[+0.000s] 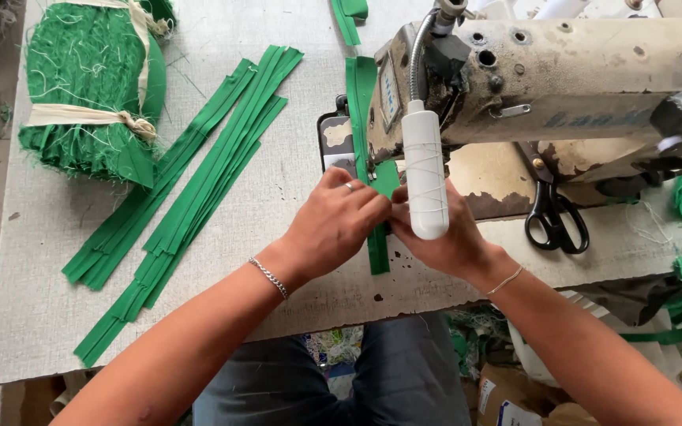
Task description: The person is sewing long green fabric strips using an industrial sewing machine, repeatedly picking up new strips and feeding them through.
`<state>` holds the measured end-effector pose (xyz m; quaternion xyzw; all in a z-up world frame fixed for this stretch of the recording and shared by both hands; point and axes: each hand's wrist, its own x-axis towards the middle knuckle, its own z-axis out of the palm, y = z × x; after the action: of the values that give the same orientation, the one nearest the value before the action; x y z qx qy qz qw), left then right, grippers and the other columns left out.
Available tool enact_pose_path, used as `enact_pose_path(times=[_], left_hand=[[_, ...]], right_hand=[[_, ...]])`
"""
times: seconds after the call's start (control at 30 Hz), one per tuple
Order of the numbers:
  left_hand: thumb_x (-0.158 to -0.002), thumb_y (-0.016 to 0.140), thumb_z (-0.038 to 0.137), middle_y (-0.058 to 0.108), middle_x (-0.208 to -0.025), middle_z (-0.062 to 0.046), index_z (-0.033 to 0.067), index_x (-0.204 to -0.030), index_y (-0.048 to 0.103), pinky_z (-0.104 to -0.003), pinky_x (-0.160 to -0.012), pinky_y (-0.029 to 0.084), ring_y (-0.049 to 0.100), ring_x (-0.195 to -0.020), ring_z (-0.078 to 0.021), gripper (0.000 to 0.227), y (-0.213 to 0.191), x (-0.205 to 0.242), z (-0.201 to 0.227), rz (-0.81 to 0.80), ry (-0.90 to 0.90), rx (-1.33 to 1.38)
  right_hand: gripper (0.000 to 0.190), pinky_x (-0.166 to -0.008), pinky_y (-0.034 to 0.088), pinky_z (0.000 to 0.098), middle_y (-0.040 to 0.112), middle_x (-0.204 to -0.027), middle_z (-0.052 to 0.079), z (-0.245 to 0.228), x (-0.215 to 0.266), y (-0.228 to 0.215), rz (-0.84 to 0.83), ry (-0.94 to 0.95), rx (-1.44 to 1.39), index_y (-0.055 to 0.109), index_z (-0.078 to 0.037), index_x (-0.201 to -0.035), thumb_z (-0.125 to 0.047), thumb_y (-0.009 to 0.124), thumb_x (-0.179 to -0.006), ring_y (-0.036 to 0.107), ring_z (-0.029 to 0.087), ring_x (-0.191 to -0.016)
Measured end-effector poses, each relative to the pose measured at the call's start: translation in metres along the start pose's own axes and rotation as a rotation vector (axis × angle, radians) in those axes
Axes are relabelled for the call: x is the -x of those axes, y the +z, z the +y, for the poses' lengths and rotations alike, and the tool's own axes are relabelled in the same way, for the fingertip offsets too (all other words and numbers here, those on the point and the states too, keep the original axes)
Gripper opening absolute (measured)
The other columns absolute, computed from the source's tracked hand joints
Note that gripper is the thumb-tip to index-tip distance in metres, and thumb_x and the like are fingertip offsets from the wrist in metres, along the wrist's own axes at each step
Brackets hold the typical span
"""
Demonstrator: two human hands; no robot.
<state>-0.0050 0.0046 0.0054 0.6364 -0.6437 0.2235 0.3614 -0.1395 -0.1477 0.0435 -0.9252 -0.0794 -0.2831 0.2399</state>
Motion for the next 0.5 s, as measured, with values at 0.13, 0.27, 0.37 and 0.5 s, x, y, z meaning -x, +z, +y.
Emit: enact_pose_path(times=[0.13,0.27,0.37,0.5], left_hand=[[-0.1,0.06,0.009,0.061,-0.072,-0.004,0.0099,-0.1,0.064,-0.041,-0.085,0.048,0.068,-0.075,-0.0238,0.004,-0.015,-0.007,0.008,-0.058,0.037,-0.001],[-0.082,0.074,0.007,0.062,-0.102,-0.004,0.012,-0.102,0.063,-0.043,-0.079,0.048,0.063,-0.088,-0.0326,0.024,-0.02,-0.004,-0.002,-0.282,-0.204,0.178],[-0.084,0.071,0.003,0.062,-0.1,-0.006,0.0098,-0.097,0.063,-0.044,-0.078,0.049,0.064,-0.092,-0.0352,0.017,-0.018,0.001,-0.008,-0.299,-0.276,0.296],[-0.085,0.071,0.003,0.067,-0.1,-0.001,0.0133,-0.087,0.071,-0.037,-0.078,0.048,0.065,-0.099,-0.0257,0.011,-0.027,-0.002,0.0,-0.355,-0.232,0.225]], right_hand=[[0.006,-0.088,0.059,0.0531,0.073,-0.086,0.01,0.011,0.013,0.01,-0.046,-0.083,0.107,0.072,-0.008,-0.086,-0.002,0.073,-0.088,0.073,0.03,-0.074],[0.009,-0.08,0.058,0.05,0.073,-0.091,0.01,0.0,0.006,0.006,-0.062,-0.053,0.073,0.07,-0.008,-0.084,-0.001,0.07,-0.09,0.073,0.03,-0.079],[0.005,-0.083,0.057,0.0508,0.075,-0.093,0.012,0.001,0.007,0.008,-0.062,-0.005,0.015,0.072,-0.008,-0.088,-0.004,0.072,-0.091,0.073,0.031,-0.081],[0.007,-0.084,0.056,0.0496,0.075,-0.099,0.01,0.014,0.01,0.008,-0.122,0.008,0.009,0.075,-0.01,-0.093,-0.006,0.072,-0.089,0.072,0.032,-0.085]])
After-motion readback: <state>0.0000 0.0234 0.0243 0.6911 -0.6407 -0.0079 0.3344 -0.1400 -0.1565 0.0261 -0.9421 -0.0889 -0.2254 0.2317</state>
